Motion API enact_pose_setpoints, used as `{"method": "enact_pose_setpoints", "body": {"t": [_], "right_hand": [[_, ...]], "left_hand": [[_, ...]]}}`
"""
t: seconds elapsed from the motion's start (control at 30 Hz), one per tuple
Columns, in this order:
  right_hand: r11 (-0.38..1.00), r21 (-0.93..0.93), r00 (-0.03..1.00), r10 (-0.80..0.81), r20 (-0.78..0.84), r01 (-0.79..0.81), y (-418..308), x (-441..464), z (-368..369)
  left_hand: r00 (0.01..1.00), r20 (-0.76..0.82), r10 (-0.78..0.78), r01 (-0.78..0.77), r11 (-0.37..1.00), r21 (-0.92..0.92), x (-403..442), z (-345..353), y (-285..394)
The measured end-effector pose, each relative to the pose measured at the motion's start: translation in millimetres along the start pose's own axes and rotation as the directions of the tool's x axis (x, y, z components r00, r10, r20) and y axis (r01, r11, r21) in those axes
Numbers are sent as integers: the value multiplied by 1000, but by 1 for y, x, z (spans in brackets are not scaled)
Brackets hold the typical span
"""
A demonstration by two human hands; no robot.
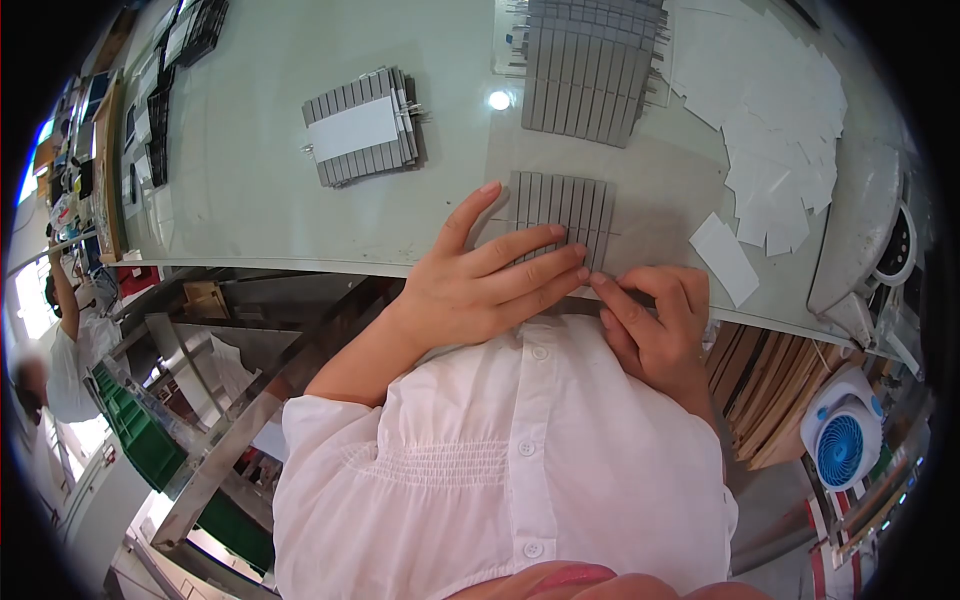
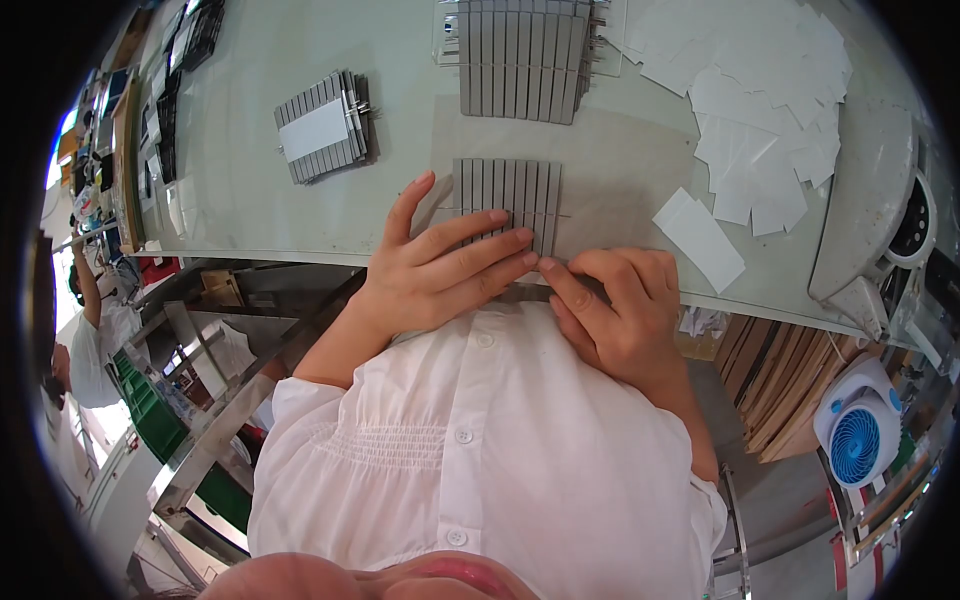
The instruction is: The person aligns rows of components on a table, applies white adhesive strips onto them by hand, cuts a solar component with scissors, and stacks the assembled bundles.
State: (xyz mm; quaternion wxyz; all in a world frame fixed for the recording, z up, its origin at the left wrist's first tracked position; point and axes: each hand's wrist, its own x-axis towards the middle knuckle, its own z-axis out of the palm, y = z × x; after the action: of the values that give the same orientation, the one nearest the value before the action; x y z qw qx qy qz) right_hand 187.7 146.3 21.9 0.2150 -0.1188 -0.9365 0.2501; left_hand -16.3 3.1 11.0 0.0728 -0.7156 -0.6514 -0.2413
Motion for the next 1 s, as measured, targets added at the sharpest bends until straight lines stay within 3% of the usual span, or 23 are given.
{"method": "enact_pose_setpoints", "body": {"t": [0.33, 0.53, 0.83, 0.93, 1.0], "right_hand": [[996, 72, 998, -40, -50, 43, 7, -6, 0], [999, 19, 999, -45, -1, 45, 3, -4, -3], [1000, 9, 999, -3, 39, 3, 0, -1, -5], [1000, -15, 999, -1, 52, 2, -2, 0, -8], [998, -15, 998, -54, 42, 55, 2, -5, -7]], "left_hand": [[1000, 1, -15, 15, 999, -47, -6, -1, -3], [998, -9, 56, -56, 998, 27, -5, 1, -4], [999, 5, 42, -42, 999, -9, -7, -1, -4], [975, -208, 82, -99, 993, -71, -13, -1, -5], [956, -290, 29, -64, 992, -110, -30, -6, 3]]}}
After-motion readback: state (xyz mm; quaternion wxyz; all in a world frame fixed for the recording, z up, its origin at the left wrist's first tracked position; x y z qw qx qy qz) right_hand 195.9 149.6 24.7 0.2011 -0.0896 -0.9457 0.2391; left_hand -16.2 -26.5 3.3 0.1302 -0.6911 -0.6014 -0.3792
